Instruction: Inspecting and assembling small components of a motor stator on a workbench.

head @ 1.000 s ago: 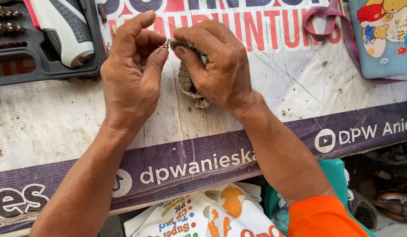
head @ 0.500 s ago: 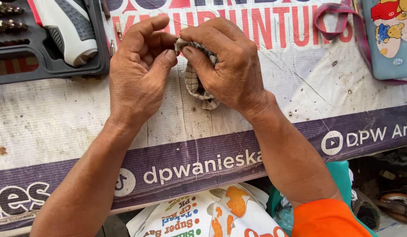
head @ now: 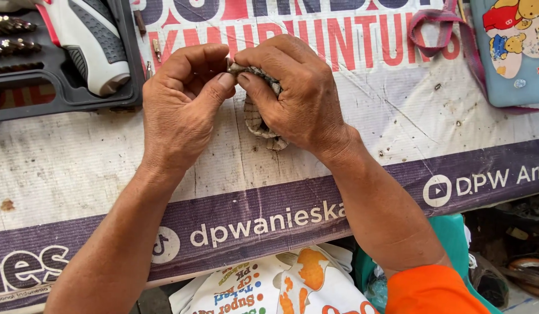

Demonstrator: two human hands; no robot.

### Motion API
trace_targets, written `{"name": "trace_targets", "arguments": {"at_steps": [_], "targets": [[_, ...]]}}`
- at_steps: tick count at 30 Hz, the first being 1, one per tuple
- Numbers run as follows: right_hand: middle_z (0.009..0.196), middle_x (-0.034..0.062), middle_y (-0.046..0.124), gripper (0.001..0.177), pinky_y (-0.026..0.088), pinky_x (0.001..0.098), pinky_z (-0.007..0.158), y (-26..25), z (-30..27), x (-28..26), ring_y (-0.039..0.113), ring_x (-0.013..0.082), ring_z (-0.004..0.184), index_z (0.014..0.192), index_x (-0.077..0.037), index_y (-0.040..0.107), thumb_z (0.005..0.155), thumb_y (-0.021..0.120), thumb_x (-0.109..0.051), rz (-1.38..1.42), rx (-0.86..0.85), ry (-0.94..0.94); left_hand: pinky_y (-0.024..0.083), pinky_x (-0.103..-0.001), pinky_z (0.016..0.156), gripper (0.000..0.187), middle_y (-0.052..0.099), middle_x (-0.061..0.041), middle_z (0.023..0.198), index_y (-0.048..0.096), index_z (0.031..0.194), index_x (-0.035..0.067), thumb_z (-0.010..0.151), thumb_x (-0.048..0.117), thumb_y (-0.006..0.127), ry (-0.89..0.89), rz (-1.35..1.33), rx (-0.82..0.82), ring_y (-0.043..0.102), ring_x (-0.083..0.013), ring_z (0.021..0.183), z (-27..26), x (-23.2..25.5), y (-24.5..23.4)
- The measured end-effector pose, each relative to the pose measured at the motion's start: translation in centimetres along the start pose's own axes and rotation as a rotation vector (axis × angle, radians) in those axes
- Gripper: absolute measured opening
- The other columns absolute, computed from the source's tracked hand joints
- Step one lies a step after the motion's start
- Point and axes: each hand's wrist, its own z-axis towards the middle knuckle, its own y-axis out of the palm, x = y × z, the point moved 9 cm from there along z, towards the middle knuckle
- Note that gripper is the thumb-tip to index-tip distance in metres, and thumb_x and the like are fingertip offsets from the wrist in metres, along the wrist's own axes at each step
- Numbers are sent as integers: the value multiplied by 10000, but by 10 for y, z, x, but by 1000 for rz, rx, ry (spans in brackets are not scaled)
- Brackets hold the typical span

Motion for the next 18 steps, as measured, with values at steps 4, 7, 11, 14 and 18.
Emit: {"name": "trace_targets", "arguments": {"at_steps": [4, 7, 11, 14, 18], "targets": [[1014, 147, 696, 124, 569, 414, 830, -1, 1, 0, 675, 303, 935, 1104, 11, 706, 986, 717, 48, 7, 5, 2, 618, -232, 877, 275, 679, -75, 1153, 622, 1235, 50, 974, 8, 698, -18, -14, 0, 667, -117, 1013, -1, 2, 1], [998, 149, 686, 141, 557, 411, 812, -3, 1, 1, 666, 306, 913, 1086, 13, 700, 962, 706, 79, -8, 22, -12, 610, -223, 882, 262, 691, -66, 1114, 635, 1218, 58, 971, -24, 671, -38, 19, 17, 669, -115, 1030, -1, 4, 2], [997, 110, 681, 154, 543, 410, 864, -3, -1, 3, 664, 295, 916, 1074, -35, 684, 956, 711, 60, -9, 30, -1, 580, -225, 924, 265, 694, -82, 1140, 629, 1236, 46, 988, -42, 656, -17, 78, 9, 667, -127, 1040, -1, 6, 4], [1014, 95, 687, 170, 548, 404, 879, -2, -1, 4, 672, 283, 936, 1097, -53, 689, 962, 714, 47, 15, 21, 19, 594, -231, 881, 258, 683, -99, 1108, 611, 1248, 31, 1003, -42, 646, -8, 89, 15, 663, -134, 976, -3, 7, 2], [1006, 101, 674, 153, 542, 400, 859, -3, -1, 5, 667, 288, 924, 1087, -54, 685, 967, 713, 35, 31, 14, 39, 626, -260, 883, 273, 668, -123, 1133, 581, 1269, 19, 1010, -56, 625, 3, 67, 1, 669, -161, 998, -2, 6, 3]]}}
